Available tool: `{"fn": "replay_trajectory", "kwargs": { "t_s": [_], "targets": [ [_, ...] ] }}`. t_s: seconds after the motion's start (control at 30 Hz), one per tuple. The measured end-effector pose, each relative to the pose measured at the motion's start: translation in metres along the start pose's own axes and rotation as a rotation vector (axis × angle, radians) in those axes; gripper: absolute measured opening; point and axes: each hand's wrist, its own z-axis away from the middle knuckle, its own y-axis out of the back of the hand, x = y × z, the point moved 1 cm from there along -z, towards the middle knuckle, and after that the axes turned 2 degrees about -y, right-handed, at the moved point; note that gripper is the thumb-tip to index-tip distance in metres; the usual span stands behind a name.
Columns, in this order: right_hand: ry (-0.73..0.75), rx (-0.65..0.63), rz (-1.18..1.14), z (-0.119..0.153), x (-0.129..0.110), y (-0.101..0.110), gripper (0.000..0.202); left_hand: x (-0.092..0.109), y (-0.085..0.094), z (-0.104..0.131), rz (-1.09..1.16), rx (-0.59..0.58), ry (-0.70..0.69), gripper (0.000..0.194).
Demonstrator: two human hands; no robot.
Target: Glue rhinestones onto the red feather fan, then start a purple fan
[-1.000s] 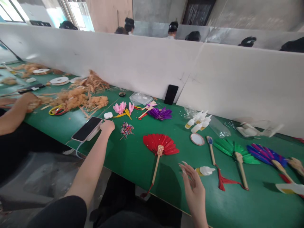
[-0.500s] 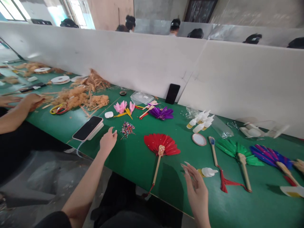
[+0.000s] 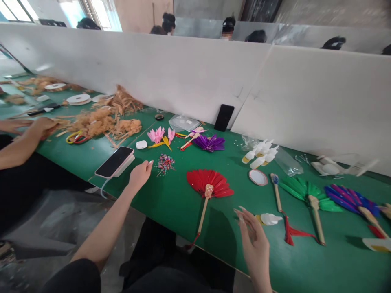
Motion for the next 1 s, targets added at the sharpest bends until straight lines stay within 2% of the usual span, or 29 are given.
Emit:
{"fn": "replay_trajectory", "kwargs": {
  "t_s": [0.17,0.43,0.63,1.0],
  "targets": [
    [-0.014,-0.007,-0.003,0.001,0.003,0.001,0.050,-0.003,-0.003,0.000,-0.032,-0.004,0.038,0.036],
    [-0.006,-0.001,-0.001,0.002,-0.007,-0.004,0.050,0.016,-0.014,-0.007,-0.058,-0.031,0.041,0.040],
    [-0.003,0.000,-0.003,0.002,-0.002,-0.001,0.049,0.015,-0.016,-0.012,-0.079,-0.048,0.066,0.038],
    [0.025,-0.006,-0.004,0.002,-0.001,0.001,0.048,0.015,-0.014,-0.010,-0.131,-0.020,-0.021,0.042]
  ]
}}
